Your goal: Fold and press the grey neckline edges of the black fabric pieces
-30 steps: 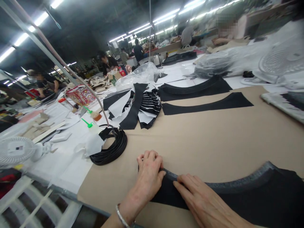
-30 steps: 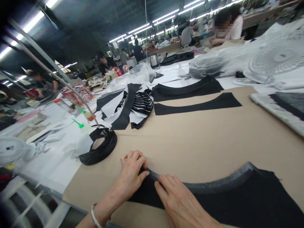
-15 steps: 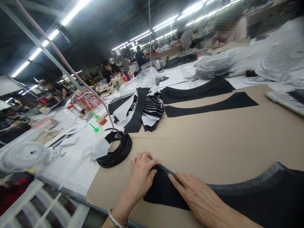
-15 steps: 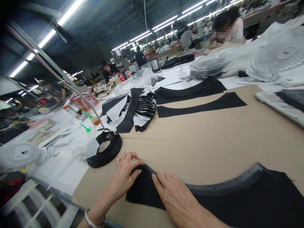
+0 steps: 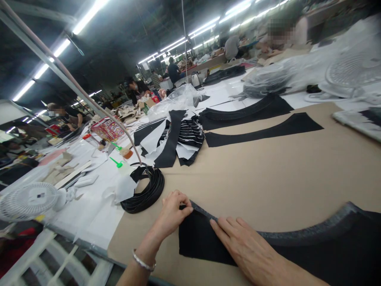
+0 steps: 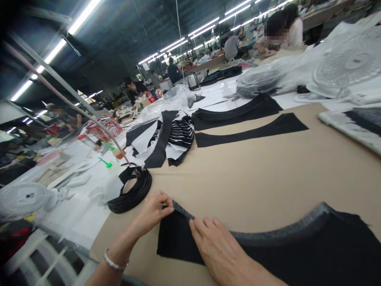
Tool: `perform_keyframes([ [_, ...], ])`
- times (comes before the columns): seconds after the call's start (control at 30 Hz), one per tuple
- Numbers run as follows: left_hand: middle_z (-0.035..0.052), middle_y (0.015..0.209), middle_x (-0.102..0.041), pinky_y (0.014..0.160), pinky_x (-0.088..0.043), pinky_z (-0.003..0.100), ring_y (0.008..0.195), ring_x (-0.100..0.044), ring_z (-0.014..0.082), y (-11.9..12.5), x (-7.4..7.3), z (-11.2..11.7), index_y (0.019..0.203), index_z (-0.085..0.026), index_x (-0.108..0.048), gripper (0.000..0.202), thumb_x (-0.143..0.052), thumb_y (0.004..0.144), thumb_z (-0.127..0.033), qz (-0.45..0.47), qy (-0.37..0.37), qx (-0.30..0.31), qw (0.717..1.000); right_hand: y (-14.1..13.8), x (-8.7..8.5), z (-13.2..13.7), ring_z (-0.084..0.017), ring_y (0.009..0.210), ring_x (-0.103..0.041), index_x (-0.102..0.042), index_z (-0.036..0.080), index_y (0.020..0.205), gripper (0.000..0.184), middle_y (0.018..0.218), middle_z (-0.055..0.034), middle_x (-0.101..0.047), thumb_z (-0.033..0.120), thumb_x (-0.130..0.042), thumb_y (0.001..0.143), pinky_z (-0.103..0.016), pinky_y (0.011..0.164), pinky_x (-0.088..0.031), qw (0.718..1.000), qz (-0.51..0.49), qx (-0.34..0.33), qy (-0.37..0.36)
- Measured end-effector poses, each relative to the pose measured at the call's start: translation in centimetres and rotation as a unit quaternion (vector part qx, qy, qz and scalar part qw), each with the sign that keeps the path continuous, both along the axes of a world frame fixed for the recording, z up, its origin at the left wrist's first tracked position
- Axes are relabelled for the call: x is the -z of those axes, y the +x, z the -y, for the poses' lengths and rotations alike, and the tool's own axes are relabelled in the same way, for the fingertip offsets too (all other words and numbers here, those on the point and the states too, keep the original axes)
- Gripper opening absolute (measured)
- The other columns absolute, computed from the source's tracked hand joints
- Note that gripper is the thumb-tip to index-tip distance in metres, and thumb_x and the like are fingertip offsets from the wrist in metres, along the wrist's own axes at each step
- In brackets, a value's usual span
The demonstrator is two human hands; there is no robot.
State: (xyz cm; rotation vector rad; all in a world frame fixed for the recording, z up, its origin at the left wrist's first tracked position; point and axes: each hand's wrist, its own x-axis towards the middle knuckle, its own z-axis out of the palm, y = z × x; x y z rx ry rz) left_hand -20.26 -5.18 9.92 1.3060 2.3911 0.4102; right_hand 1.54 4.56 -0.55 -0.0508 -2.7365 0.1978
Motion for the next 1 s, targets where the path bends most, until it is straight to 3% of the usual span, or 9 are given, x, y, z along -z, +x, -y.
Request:
perform_keyframes([
  [0.13,0.0012,0.089,-0.062,0.088,-0.035,0.036,0.096,-0.056,0.02,-0.3,0.9,-0.2,0.072,-0.02,-0.065,0.008,-0.059,0.076,-0.022,0.015,-0.002,-0.034,0.999,-0.3,-1.4,0.1,-0.024,0.097,-0.058,-0.047,0.013,0.133,0.063,0.116,-0.0099,-0.061,-0.003,-0.034,0.074,-0.045,0.089,-0.049,1.0,0.013,0.022,-0.01],
  [0.3,0.0012,0.087,-0.062,0.086,-0.036,0.035,0.094,-0.056,0.0201,-0.3,1.0,-0.5,0.07,-0.02,-0.065,0.01,-0.057,0.075,-0.02,0.01,-0.003,-0.046,0.999,0.0,-3.5,-0.1,-0.024,0.107,-0.054,-0.046,0.014,0.133,0.065,0.12,-0.0089,-0.06,-0.002,-0.035,0.071,-0.041,0.09,-0.047,0.999,-0.047,0.017,0.022],
  [0.4,0.0015,0.087,-0.062,0.084,-0.037,0.034,0.094,-0.056,0.0202,-0.3,1.2,-0.6,0.069,-0.02,-0.065,0.01,-0.057,0.075,-0.019,0.003,-0.008,-0.046,0.999,-0.4,-4.2,-0.1,-0.023,0.089,-0.058,-0.054,0.016,0.122,0.058,0.104,-0.0074,-0.065,0.0,-0.037,0.069,-0.037,0.078,-0.049,0.998,-0.058,0.028,0.008],
  [0.5,0.0022,0.087,-0.061,0.085,-0.037,0.035,0.095,-0.055,0.021,-0.4,1.3,-0.7,0.07,-0.019,-0.064,0.011,-0.055,0.076,-0.017,-0.014,-0.007,-0.049,0.999,-0.9,-3.8,0.0,-0.023,0.08,-0.056,-0.055,0.013,0.118,0.054,0.098,-0.0086,-0.064,0.003,-0.039,0.067,-0.039,0.074,-0.049,0.998,-0.056,0.029,-0.001],
  [0.6,0.0029,0.089,-0.06,0.087,-0.036,0.037,0.098,-0.055,0.0218,-0.3,1.0,-0.7,0.071,-0.019,-0.062,0.012,-0.054,0.078,-0.015,-0.034,-0.001,-0.058,0.998,-0.9,-2.9,0.1,-0.025,0.084,-0.056,-0.052,0.01,0.122,0.056,0.101,-0.0106,-0.063,0.003,-0.04,0.068,-0.042,0.077,-0.048,0.999,-0.047,0.021,0.004],
  [0.77,0.0028,0.095,-0.059,0.089,-0.035,0.039,0.102,-0.053,0.0222,0.5,-0.1,-0.4,0.078,-0.02,-0.06,0.01,-0.052,0.082,-0.016,-0.062,0.025,-0.079,0.995,-0.8,-2.7,0.1,-0.025,0.085,-0.054,-0.053,0.014,0.119,0.054,0.099,-0.0098,-0.063,0.006,-0.041,0.067,-0.041,0.075,-0.047,0.997,-0.069,0.019,0.009],
  [1.0,0.0018,0.101,-0.059,0.091,-0.034,0.041,0.106,-0.052,0.0216,1.2,0.6,0.4,0.094,-0.029,-0.067,0.024,-0.055,0.08,-0.012,-0.025,0.04,-0.019,0.999,-1.1,-2.6,0.1,-0.024,0.082,-0.051,-0.05,0.012,0.124,0.056,0.1,-0.0089,-0.061,0.009,-0.051,0.068,-0.042,0.078,-0.042,1.0,-0.011,0.019,-0.006],
])
